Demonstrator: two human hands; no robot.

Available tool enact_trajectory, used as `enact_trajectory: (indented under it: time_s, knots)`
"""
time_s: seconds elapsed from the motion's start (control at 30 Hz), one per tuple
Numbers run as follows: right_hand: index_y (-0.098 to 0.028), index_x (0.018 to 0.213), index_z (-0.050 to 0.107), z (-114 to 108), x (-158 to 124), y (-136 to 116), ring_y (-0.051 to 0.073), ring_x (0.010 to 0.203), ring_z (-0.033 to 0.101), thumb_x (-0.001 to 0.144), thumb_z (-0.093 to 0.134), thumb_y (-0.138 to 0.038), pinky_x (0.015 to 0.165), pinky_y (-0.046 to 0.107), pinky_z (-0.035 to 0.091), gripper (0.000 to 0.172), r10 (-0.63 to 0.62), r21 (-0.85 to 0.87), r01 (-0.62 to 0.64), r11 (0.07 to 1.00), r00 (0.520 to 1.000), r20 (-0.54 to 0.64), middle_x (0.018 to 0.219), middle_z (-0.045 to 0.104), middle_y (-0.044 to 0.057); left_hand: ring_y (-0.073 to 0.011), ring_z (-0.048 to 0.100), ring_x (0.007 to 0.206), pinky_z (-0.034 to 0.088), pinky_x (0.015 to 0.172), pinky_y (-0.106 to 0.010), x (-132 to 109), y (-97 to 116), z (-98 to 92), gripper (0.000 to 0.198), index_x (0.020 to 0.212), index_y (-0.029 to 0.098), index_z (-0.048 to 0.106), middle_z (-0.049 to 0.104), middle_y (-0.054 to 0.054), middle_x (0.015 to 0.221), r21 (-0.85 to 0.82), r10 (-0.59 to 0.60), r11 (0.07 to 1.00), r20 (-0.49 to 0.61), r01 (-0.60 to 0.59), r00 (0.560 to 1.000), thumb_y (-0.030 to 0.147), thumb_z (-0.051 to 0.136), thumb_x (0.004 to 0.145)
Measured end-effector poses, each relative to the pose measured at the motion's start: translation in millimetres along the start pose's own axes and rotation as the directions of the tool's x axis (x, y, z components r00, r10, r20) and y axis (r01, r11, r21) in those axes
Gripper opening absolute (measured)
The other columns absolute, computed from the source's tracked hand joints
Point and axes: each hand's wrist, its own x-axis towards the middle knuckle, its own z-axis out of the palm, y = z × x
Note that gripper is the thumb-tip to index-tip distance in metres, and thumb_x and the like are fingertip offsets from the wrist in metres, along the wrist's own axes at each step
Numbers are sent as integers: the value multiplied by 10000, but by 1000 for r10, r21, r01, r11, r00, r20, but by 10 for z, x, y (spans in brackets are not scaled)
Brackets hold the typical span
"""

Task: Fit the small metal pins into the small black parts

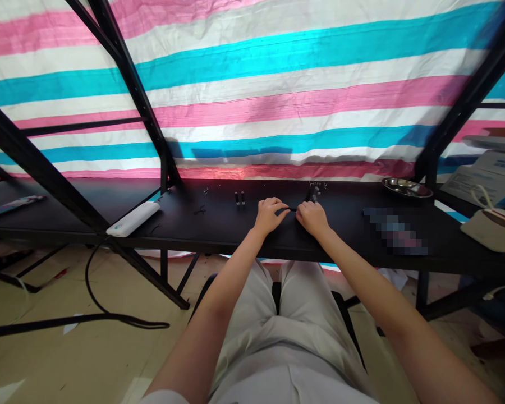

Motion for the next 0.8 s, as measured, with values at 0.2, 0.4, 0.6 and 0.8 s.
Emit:
enact_trajectory:
  time_s: [0.2, 0.4, 0.6, 0.8]
  knots:
    - [-134, 778, 608, -2, -4, 14, 202, 759, 455, 865, 430, -213, 673, 318, 230, 213, -82, 42, 84, 996, 996, -34, 772, 589, 99, -155, 551, 899, 336, 849, -336, -8, 1, 9, 195, 949, 243, 675, 645, -20, 945, 0, 48, 999, 32, -48, 998, 366, 568, 843]
    - [-142, 778, 611, 10, -11, 34, 207, 770, 456, 874, 422, -237, 683, 320, 237, 233, -86, 87, 86, 993, 996, -9, 786, 593, 103, -161, 548, 904, 329, 854, -344, -6, 7, 5, 196, 965, 239, 666, 647, -29, 955, 29, 72, 997, 78, -74, 994, 351, 549, 855]
    - [-140, 776, 614, 10, -12, 39, 205, 766, 458, 866, 431, -228, 685, 322, 242, 222, -82, 83, 82, 993, 997, -1, 782, 596, 100, -172, 539, 928, 322, 850, -350, -7, 17, 3, 204, 980, 235, 661, 646, -41, 964, 60, 102, 992, 114, -110, 988, 338, 525, 869]
    - [-135, 778, 614, 24, -13, 42, 204, 766, 465, 866, 440, -237, 689, 321, 245, 220, -87, 79, 87, 993, 996, -6, 780, 596, 100, -173, 531, 926, 310, 848, -351, 1, 14, 9, 212, 978, 226, 657, 646, -41, 971, 87, 125, 987, 125, -137, 984, 332, 502, 882]
